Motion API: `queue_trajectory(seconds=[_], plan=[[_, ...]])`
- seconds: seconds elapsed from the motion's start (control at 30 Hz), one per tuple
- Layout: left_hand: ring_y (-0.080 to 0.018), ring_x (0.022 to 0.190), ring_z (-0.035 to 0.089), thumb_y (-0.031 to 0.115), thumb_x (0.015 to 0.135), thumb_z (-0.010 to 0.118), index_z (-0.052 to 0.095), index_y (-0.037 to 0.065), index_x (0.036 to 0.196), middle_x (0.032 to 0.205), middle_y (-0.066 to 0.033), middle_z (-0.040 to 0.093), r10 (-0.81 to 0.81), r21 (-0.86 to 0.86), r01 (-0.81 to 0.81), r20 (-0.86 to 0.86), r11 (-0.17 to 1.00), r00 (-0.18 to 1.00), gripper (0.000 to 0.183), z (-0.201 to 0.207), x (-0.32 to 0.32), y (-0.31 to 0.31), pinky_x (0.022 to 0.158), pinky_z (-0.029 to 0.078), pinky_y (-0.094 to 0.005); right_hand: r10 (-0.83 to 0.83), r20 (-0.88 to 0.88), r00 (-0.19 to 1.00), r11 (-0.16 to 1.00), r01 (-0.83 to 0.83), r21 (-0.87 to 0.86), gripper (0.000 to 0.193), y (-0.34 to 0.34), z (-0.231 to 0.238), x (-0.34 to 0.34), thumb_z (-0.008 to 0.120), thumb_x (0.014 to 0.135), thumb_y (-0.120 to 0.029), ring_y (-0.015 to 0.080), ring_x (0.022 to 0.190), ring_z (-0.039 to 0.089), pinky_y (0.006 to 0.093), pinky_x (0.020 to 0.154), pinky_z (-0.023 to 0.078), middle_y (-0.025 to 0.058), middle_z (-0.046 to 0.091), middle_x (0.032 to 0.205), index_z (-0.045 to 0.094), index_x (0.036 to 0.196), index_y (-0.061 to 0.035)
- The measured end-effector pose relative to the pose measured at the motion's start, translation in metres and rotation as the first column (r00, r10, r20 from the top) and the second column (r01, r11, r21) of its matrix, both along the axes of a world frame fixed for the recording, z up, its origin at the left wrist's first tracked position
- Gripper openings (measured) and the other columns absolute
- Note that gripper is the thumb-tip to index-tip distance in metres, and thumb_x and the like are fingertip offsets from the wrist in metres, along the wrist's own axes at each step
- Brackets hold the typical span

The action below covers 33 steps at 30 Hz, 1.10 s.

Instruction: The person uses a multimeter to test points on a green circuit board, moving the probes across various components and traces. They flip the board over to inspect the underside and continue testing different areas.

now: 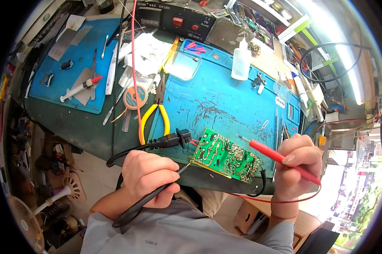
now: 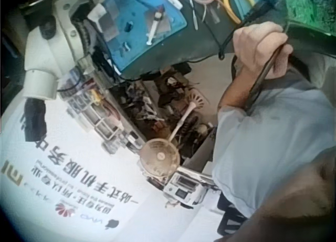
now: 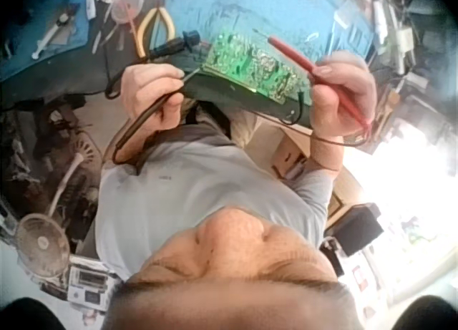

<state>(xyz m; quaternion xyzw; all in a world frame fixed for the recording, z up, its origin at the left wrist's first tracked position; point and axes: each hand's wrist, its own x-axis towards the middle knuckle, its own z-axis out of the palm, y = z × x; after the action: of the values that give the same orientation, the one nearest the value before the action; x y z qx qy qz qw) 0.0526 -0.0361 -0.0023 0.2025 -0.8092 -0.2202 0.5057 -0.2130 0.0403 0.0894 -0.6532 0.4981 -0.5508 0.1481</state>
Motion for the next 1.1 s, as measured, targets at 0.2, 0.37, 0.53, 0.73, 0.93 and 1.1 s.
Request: queue_trajectory(seconds=[0.2, 0.37, 0.53, 0.73, 0.93, 1.1], plan=[[-0.0164, 0.073, 0.060, 0.026, 0.088, 0.069, 0.062, 0.014, 0.100, 0.094, 0.0003, 0.068, 0.002, -0.023, -0.002, 0.016, 1.000, 1.000, 0.018, 0.000, -0.001, -0.001, 0.068, 0.042, -0.0289, 0.055, -0.077, 0.996, 0.989, -0.044, 0.139, 0.042, 0.002, -0.003, 0.008, 0.071, 0.085, -0.047, 0.0178, 0.066, 0.062, 0.0294, 0.055, 0.046, 0.0068, 0.067, 0.079, 0.069, 0.092, -0.0060], [-0.0160, 0.072, 0.060, 0.025, 0.087, 0.070, 0.062, 0.013, 0.101, 0.094, 0.0000, 0.068, 0.005, -0.035, -0.005, 0.010, 0.999, 1.000, 0.020, 0.001, -0.003, -0.002, 0.067, 0.042, -0.0287, 0.118, -0.159, 0.980, 0.980, -0.089, 0.179, 0.037, 0.002, -0.003, 0.016, 0.068, 0.090, -0.043, 0.0179, 0.061, 0.064, 0.0293, 0.052, 0.046, 0.0042, 0.067, 0.072, 0.069, 0.088, -0.0070], [-0.0155, 0.072, 0.061, 0.025, 0.087, 0.070, 0.062, 0.013, 0.101, 0.094, 0.0002, 0.068, 0.003, -0.050, -0.001, 0.025, 0.999, 1.000, 0.020, 0.002, -0.003, -0.002, 0.067, 0.042, -0.0282, 0.143, -0.283, 0.948, 0.984, -0.106, 0.142, 0.030, 0.000, -0.003, 0.017, 0.069, 0.089, -0.039, 0.0168, 0.059, 0.063, 0.0290, 0.050, 0.044, 0.0026, 0.068, 0.072, 0.070, 0.088, -0.0083], [-0.0144, 0.069, 0.061, 0.027, 0.088, 0.069, 0.063, 0.013, 0.097, 0.091, -0.0001, 0.069, 0.024, -0.078, -0.022, 0.031, 0.997, 0.999, 0.018, 0.003, -0.005, -0.002, 0.065, 0.042, -0.0270, 0.205, -0.315, 0.927, 0.973, -0.157, 0.172, 0.026, -0.004, -0.003, 0.018, 0.075, 0.084, -0.033, 0.0175, 0.059, 0.063, 0.0290, 0.048, 0.044, 0.0037, 0.068, 0.074, 0.069, 0.092, -0.0086], [-0.0136, 0.066, 0.061, 0.028, 0.089, 0.068, 0.064, 0.013, 0.095, 0.089, 0.0002, 0.069, 0.041, -0.086, -0.039, 0.025, 0.996, 0.999, 0.017, 0.002, -0.007, -0.002, 0.064, 0.041, -0.0263, 0.220, -0.348, 0.911, 0.972, -0.174, 0.160, 0.028, -0.007, -0.005, 0.018, 0.078, 0.081, -0.029, 0.0177, 0.059, 0.063, 0.0288, 0.049, 0.044, 0.0043, 0.068, 0.075, 0.068, 0.094, -0.0071], [-0.0134, 0.067, 0.061, 0.028, 0.089, 0.068, 0.064, 0.013, 0.095, 0.089, 0.0003, 0.069, 0.045, -0.087, -0.042, 0.030, 0.995, 0.999, 0.016, 0.003, -0.008, -0.002, 0.064, 0.041, -0.0261, 0.218, -0.353, 0.910, 0.972, -0.169, 0.165, 0.029, -0.009, -0.005, 0.018, 0.079, 0.080, -0.028, 0.0181, 0.060, 0.064, 0.0289, 0.049, 0.046, 0.0050, 0.069, 0.076, 0.067, 0.095, -0.0064]])
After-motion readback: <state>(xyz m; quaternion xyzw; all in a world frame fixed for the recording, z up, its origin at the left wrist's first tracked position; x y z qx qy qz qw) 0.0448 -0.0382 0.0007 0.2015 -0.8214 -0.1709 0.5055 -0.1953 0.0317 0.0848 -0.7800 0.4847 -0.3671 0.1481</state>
